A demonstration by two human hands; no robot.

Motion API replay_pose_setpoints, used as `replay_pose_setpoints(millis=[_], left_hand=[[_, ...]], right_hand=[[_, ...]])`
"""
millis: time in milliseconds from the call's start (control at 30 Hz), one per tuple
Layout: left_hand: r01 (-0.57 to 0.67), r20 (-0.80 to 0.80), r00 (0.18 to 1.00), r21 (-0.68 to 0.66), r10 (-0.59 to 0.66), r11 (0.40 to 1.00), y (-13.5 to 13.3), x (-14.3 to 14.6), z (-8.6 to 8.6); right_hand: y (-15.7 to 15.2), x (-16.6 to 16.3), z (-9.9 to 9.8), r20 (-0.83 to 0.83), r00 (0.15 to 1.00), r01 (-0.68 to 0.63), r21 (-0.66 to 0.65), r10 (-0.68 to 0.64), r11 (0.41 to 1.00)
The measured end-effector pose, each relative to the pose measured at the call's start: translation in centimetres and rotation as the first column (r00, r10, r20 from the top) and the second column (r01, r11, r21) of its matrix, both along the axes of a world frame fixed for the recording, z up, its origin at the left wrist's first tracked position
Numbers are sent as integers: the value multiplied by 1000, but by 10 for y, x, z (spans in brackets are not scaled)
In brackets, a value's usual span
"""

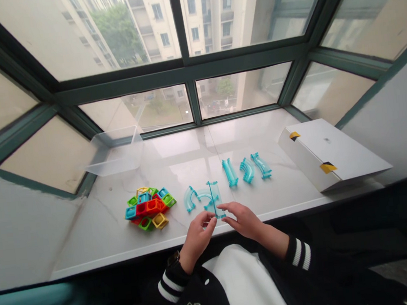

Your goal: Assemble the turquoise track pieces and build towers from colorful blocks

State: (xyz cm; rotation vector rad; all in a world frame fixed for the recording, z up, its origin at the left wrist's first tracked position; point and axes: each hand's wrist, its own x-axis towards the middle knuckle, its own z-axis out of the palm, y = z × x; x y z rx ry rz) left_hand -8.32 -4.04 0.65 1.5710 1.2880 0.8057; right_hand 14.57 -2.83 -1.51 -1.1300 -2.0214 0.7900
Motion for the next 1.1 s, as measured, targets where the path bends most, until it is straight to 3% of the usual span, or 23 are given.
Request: replay_pose_setpoints(millis=[133, 300, 700, 900, 1100], left_hand=[[37, -9, 999, -28, -37, 999, 7, 5, -1], [-7, 35, 999, 0, 7, 1000, 24, 21, 2], [44, -38, 998, 127, -40, 991, 92, 67, 11], [11, -19, 1000, 180, -8, 984, 108, 84, -5], [75, 22, 997, 178, -80, 981, 108, 90, -18]], right_hand=[[5, 5, 3, 2, 1000, 7, 63, -7, 998], [15, 17, 4, 26, 998, 58, 116, -62, 992], [60, 46, 15, 62, 961, 259, 151, -271, 954], [82, 53, 11, 104, 937, 316, 152, -333, 937], [101, 64, 2, 184, 914, 340, 138, -361, 930]])
